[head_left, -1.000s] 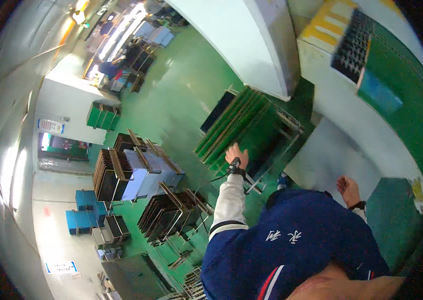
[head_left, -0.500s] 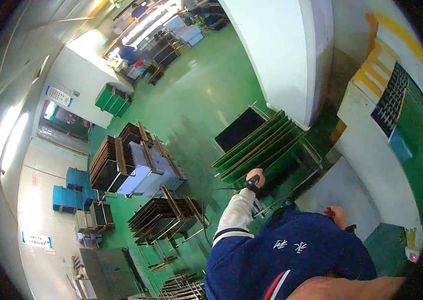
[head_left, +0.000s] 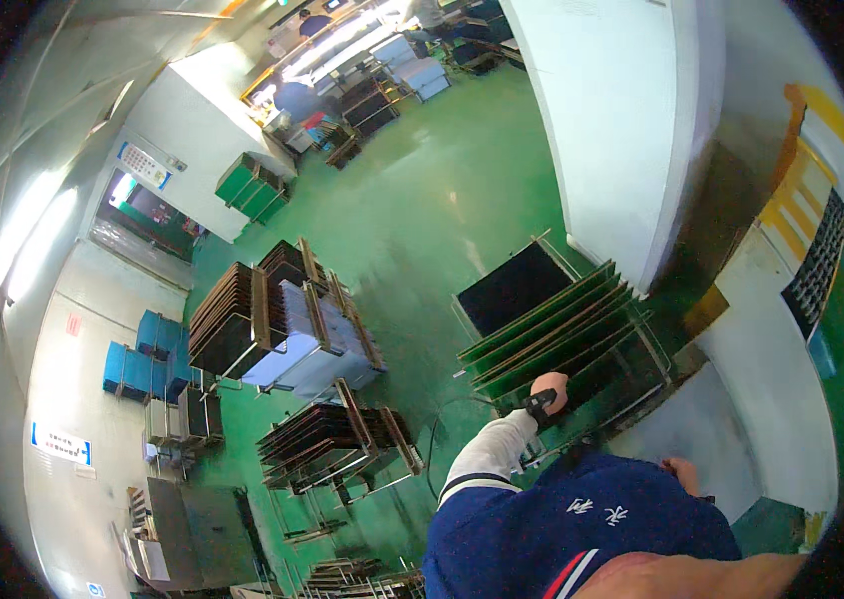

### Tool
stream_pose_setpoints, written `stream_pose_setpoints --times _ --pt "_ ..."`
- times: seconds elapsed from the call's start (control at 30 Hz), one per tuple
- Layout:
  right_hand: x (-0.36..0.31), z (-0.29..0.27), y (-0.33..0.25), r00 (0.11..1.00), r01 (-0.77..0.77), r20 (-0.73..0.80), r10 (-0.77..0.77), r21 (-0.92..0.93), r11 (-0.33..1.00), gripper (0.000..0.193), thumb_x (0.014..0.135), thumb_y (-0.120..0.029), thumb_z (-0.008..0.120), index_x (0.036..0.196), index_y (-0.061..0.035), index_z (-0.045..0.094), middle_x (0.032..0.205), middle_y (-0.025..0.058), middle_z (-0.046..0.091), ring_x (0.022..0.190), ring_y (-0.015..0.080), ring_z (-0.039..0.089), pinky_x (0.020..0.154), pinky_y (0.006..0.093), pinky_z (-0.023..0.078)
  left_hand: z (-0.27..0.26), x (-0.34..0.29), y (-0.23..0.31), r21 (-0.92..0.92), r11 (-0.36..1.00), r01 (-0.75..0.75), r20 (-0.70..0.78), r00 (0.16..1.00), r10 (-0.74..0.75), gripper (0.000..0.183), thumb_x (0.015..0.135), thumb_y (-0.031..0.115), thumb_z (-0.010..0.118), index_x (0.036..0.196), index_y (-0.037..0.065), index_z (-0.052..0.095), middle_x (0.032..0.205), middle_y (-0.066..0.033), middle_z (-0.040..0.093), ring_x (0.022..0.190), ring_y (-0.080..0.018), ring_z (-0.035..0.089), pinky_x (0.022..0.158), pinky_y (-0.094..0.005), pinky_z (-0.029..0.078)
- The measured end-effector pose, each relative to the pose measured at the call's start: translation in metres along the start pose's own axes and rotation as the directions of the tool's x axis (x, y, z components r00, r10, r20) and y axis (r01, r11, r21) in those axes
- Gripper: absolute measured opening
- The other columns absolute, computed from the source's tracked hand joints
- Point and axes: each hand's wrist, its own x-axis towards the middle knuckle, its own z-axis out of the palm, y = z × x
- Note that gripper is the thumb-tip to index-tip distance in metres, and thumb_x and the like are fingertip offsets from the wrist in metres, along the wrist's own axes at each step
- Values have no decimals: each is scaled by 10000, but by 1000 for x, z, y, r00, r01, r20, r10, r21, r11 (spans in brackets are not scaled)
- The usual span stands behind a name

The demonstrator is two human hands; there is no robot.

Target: Transferring green circuit boards from a processing machine and placing them into a vertical storage rack.

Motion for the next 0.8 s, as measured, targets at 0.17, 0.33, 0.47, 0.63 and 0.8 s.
stream_pose_setpoints --times 0.17,0.33,0.47,0.63,0.8 --pt "3 -1 -13 981 192 123 -147 -602 775 154 839 -191 578 845 -85 689 807 121 678 727 289 641 654 398 491 -7 -1 8 44 998 -44 47 998 42 121 740 112 587 794 19 641 789 -202 649 778 -377 632 662 -464 497" --pt "7 4 5 982 185 83 -170 -602 777 175 835 -194 577 803 -71 698 755 142 666 724 310 638 649 396 476 -7 0 6 3 990 -144 24 989 144 122 735 114 580 789 20 635 778 -203 634 791 -389 619 685 -470 496" --pt "5 7 -9 994 106 60 -88 -444 890 188 846 -184 584 794 -37 689 739 116 663 706 261 642 623 370 485 -36 -4 7 32 989 -146 34 989 145 127 741 98 573 810 15 640 783 -203 635 787 -394 619 673 -472 500" --pt "6 22 17 972 -228 2 237 284 931 172 879 -181 588 821 -30 646 755 91 639 662 216 613 576 339 475 -119 -23 36 30 987 -160 81 984 157 168 762 101 561 855 15 670 828 -204 654 819 -386 628 729 -474 500" --pt "23 27 -17 981 -194 17 194 182 964 199 898 -185 551 773 -38 601 705 77 599 641 205 588 559 321 461 -161 -41 42 -10 981 -193 -4 981 193 187 797 195 575 766 17 620 746 -229 608 751 -425 591 666 -520 458"
